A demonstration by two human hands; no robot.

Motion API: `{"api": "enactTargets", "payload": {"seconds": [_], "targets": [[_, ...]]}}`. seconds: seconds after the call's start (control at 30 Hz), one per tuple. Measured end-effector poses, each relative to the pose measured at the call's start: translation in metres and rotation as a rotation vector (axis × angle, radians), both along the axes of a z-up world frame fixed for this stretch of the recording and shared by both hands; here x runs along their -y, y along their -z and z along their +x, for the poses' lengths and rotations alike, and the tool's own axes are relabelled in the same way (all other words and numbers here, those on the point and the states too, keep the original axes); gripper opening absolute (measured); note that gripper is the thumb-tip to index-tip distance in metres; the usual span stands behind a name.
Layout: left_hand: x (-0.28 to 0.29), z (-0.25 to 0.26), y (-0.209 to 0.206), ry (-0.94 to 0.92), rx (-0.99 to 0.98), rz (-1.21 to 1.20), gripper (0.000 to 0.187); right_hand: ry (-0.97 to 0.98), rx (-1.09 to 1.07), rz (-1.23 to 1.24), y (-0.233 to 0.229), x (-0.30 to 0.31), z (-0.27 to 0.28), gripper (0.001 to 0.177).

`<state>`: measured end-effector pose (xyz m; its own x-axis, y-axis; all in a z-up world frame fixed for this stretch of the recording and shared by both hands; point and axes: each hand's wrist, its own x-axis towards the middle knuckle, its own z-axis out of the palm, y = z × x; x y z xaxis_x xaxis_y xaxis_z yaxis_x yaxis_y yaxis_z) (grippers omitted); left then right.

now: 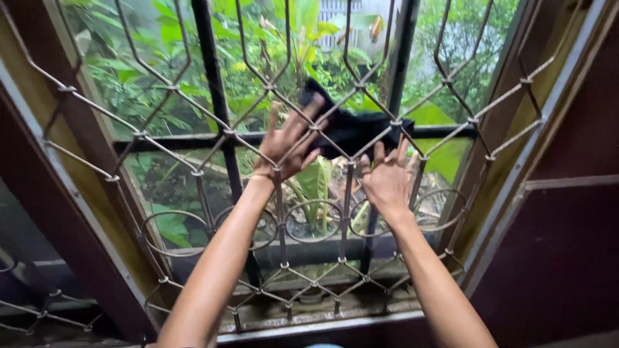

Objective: The person washes a black garment by hand in a bucket of water, then wrings it out and hangs it on a metal window grille to dry. The person repeatedly dips, scrubs, and wrings the garment before placing it on the grille.

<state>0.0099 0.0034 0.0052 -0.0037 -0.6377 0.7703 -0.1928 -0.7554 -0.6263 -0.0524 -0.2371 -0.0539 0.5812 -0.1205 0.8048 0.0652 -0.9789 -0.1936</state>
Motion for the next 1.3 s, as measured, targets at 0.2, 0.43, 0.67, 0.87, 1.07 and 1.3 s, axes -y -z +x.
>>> {"api": "enactTargets", "payload": {"seconds": [0.2,0.43,0.67,0.87,1.07,1.3], "targets": [[-0.017,-0.020,-0.068,0.053,-0.191,-0.306,0.073,-0.079,0.493,-0.183,-0.093,-0.009,0.043,0.051],[-0.038,-0.009,-0.070,-0.020,-0.029,-0.609,0.078,-0.196,0.711,-0.318,-0.136,-0.052,0.054,0.060],[-0.059,-0.010,0.003,-0.260,-0.284,-0.950,0.079,-0.430,0.618,-0.599,-0.078,-0.083,0.068,0.045],[-0.068,-0.046,0.046,-0.349,-0.467,-0.946,0.074,-0.484,0.515,-0.852,-0.054,-0.072,0.066,0.042],[-0.063,-0.066,0.054,-0.377,-0.601,-0.922,0.073,-0.668,0.472,-0.947,-0.047,-0.067,0.053,0.039],[-0.062,-0.045,0.032,-0.167,-0.336,-0.847,0.081,-0.382,0.628,-1.007,-0.081,-0.039,0.078,0.035]]}}
